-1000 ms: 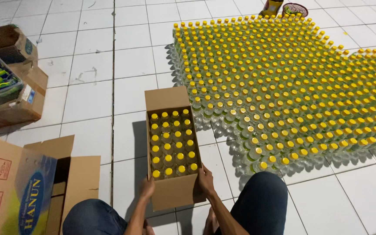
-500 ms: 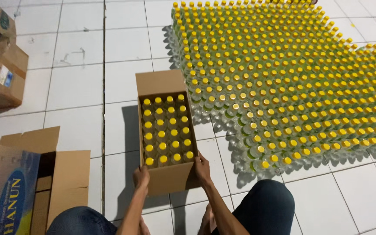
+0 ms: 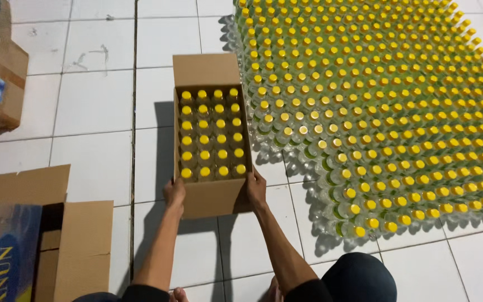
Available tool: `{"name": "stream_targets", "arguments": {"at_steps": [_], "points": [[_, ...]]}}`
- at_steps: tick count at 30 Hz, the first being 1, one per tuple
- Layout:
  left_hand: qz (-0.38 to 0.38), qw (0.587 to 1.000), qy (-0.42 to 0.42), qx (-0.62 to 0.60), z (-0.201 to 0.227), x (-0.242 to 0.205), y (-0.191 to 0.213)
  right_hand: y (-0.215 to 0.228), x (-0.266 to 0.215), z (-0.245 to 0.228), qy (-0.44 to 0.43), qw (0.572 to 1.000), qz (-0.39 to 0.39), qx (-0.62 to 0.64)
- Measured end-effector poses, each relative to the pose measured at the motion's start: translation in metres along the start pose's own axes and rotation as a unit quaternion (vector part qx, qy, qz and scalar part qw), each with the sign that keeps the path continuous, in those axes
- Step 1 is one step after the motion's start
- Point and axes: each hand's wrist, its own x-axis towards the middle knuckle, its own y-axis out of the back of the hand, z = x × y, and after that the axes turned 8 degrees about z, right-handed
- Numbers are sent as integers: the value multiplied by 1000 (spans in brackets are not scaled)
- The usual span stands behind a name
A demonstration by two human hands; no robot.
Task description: The person sits on a tiled floor and packs clear plastic bottles with yellow caps into a cardboard box. They pick up bottles from a large array on the floor and place them into the box one by one, filling it completely before moving to a second box.
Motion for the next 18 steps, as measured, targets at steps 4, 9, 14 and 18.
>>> {"name": "stream_targets", "arguments": {"at_steps": [4,9,14,18], "points": [[-10,1000,-7,-10,16,32,-12,-28,53,31,23,999,7,-28],[-16,1000,4,17,72,20,-9,-47,80,18,23,998,25,-59],[-32,999,17,-31,110,48,-22,-78,127,14,-17,995,49,-89],[-64,998,4,-28,114,78,-24,-93,146,3,-34,994,56,-90]]}}
